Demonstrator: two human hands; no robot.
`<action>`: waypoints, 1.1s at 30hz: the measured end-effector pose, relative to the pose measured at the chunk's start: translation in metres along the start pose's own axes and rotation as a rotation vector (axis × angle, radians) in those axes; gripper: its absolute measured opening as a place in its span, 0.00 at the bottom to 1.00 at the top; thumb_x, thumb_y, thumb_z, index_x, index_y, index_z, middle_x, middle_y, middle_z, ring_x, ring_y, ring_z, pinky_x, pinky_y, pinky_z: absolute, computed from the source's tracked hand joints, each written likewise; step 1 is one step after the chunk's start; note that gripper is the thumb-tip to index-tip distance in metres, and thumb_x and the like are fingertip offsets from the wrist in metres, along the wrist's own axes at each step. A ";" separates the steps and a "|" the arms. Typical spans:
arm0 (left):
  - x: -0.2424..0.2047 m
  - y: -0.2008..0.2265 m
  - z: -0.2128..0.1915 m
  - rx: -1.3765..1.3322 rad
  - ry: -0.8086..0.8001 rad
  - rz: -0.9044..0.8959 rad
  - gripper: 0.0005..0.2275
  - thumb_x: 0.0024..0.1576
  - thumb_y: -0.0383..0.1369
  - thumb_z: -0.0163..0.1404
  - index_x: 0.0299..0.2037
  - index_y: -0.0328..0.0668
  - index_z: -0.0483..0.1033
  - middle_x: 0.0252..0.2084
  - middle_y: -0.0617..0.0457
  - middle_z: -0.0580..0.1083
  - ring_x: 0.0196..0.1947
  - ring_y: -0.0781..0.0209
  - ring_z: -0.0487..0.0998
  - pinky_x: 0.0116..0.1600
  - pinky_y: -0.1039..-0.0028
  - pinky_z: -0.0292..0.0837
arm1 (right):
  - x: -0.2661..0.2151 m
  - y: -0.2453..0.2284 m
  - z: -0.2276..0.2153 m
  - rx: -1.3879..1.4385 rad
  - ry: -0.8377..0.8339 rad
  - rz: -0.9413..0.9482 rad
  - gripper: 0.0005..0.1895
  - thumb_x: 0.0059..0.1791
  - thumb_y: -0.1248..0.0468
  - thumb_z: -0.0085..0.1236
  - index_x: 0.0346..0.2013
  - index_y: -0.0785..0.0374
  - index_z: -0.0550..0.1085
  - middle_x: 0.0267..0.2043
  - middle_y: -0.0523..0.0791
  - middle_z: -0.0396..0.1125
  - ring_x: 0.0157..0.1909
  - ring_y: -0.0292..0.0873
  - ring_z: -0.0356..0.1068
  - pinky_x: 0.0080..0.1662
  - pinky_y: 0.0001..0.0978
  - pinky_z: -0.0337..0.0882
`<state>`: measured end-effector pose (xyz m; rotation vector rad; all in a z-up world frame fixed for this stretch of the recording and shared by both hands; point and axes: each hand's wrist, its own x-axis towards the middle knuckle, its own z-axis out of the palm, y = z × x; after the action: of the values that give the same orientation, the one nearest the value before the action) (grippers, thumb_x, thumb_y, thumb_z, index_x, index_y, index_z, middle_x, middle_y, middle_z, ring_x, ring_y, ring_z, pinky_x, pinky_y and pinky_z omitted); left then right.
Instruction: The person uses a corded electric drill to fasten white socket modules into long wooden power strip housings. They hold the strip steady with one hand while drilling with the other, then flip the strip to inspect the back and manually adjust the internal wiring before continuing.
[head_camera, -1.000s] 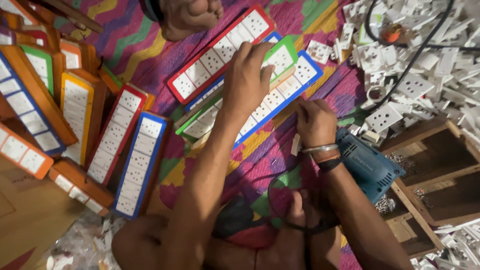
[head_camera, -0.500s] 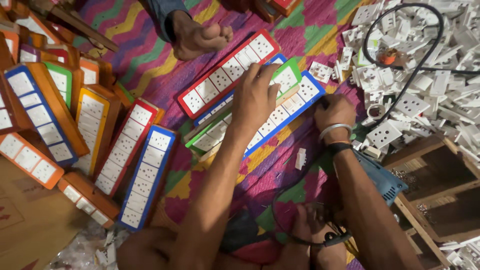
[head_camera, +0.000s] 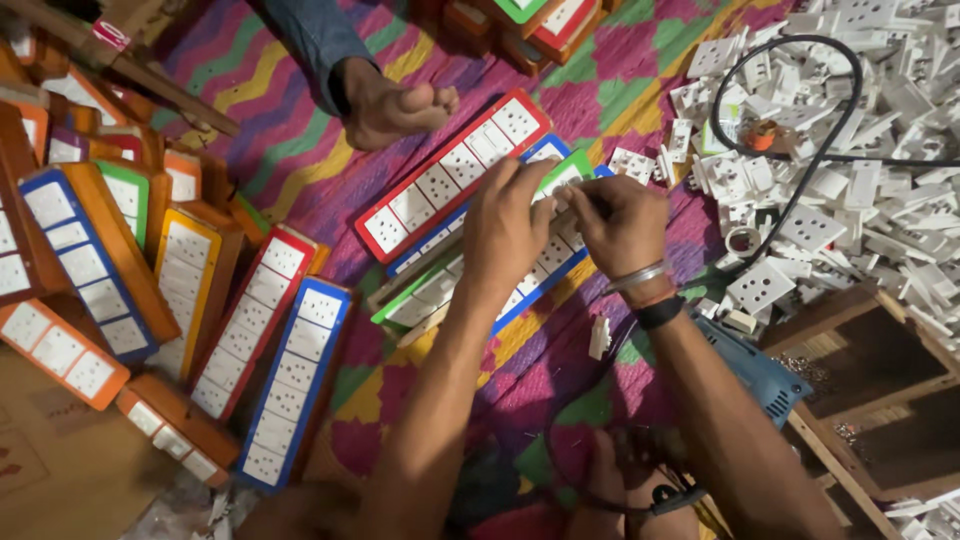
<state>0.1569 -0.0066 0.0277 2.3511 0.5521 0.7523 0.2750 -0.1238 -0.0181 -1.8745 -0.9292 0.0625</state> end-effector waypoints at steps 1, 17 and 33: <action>-0.002 0.001 -0.001 0.001 0.006 -0.002 0.18 0.53 0.25 0.58 0.55 0.42 0.76 0.45 0.43 0.73 0.47 0.39 0.75 0.50 0.55 0.71 | 0.004 -0.003 0.000 -0.035 -0.017 -0.062 0.08 0.50 0.62 0.68 0.35 0.66 0.81 0.29 0.50 0.73 0.28 0.45 0.74 0.33 0.35 0.71; -0.009 -0.001 0.002 0.078 0.009 0.016 0.19 0.53 0.23 0.56 0.56 0.42 0.75 0.43 0.45 0.72 0.48 0.42 0.75 0.51 0.55 0.71 | 0.045 -0.002 -0.022 0.260 -0.532 0.331 0.15 0.53 0.57 0.62 0.31 0.67 0.81 0.18 0.46 0.69 0.19 0.36 0.68 0.24 0.30 0.66; -0.010 -0.009 0.010 0.020 0.046 0.011 0.16 0.54 0.26 0.58 0.52 0.43 0.74 0.47 0.46 0.74 0.48 0.41 0.77 0.50 0.56 0.72 | 0.036 0.054 -0.005 0.496 -0.255 0.004 0.21 0.49 0.66 0.75 0.44 0.65 0.68 0.38 0.40 0.69 0.38 0.32 0.73 0.36 0.23 0.76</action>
<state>0.1541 -0.0094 0.0117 2.3622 0.5685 0.8109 0.3328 -0.1161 -0.0460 -1.4245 -0.9755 0.4999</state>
